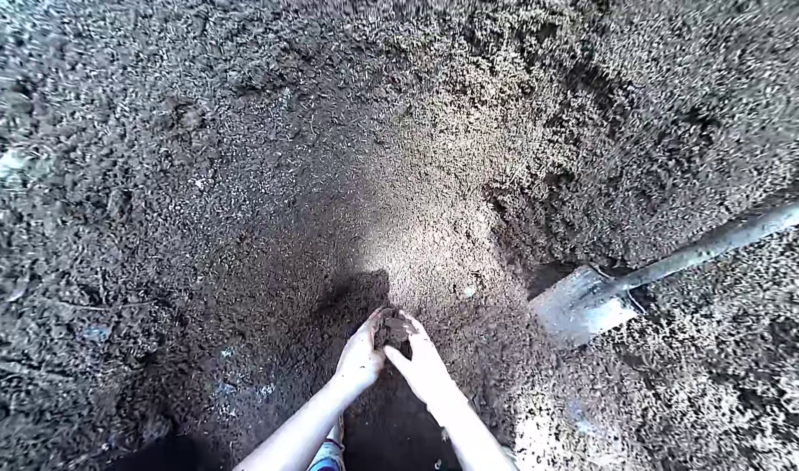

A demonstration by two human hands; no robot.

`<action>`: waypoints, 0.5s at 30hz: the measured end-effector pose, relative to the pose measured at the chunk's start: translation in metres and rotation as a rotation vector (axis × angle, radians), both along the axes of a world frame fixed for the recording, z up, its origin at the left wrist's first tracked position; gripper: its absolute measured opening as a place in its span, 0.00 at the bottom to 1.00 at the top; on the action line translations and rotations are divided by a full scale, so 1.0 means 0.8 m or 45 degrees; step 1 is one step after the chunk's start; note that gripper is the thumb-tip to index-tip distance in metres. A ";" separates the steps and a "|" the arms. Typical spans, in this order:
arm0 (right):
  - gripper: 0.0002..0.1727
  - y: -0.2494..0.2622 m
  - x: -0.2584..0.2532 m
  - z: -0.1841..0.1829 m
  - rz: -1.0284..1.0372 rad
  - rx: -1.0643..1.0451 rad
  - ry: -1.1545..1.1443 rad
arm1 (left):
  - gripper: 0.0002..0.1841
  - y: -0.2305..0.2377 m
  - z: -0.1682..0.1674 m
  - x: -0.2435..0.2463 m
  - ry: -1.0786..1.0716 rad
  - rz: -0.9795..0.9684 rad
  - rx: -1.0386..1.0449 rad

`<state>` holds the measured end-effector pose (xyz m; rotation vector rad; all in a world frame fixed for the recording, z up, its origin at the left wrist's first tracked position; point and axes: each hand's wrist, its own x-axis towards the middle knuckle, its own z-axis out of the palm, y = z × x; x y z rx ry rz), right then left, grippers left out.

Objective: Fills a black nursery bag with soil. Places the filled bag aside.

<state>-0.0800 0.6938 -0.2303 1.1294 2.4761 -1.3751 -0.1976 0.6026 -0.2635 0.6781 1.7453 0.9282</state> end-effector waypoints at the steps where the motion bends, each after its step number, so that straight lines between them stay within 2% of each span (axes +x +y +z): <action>1: 0.36 0.000 0.002 0.006 0.029 0.021 0.024 | 0.40 -0.002 0.001 -0.002 0.000 -0.007 -0.019; 6: 0.20 -0.013 0.003 -0.017 0.145 0.382 -0.025 | 0.39 -0.014 0.001 -0.003 0.039 -0.026 -0.002; 12: 0.23 -0.011 -0.022 -0.025 0.512 0.425 -0.482 | 0.39 -0.018 -0.006 -0.001 0.137 -0.114 0.000; 13: 0.23 -0.003 -0.023 -0.021 0.544 0.408 -0.500 | 0.39 -0.016 -0.003 -0.002 0.149 -0.139 -0.005; 15: 0.21 0.017 -0.013 -0.021 0.476 0.350 -0.332 | 0.37 -0.015 0.004 -0.007 0.162 -0.177 0.018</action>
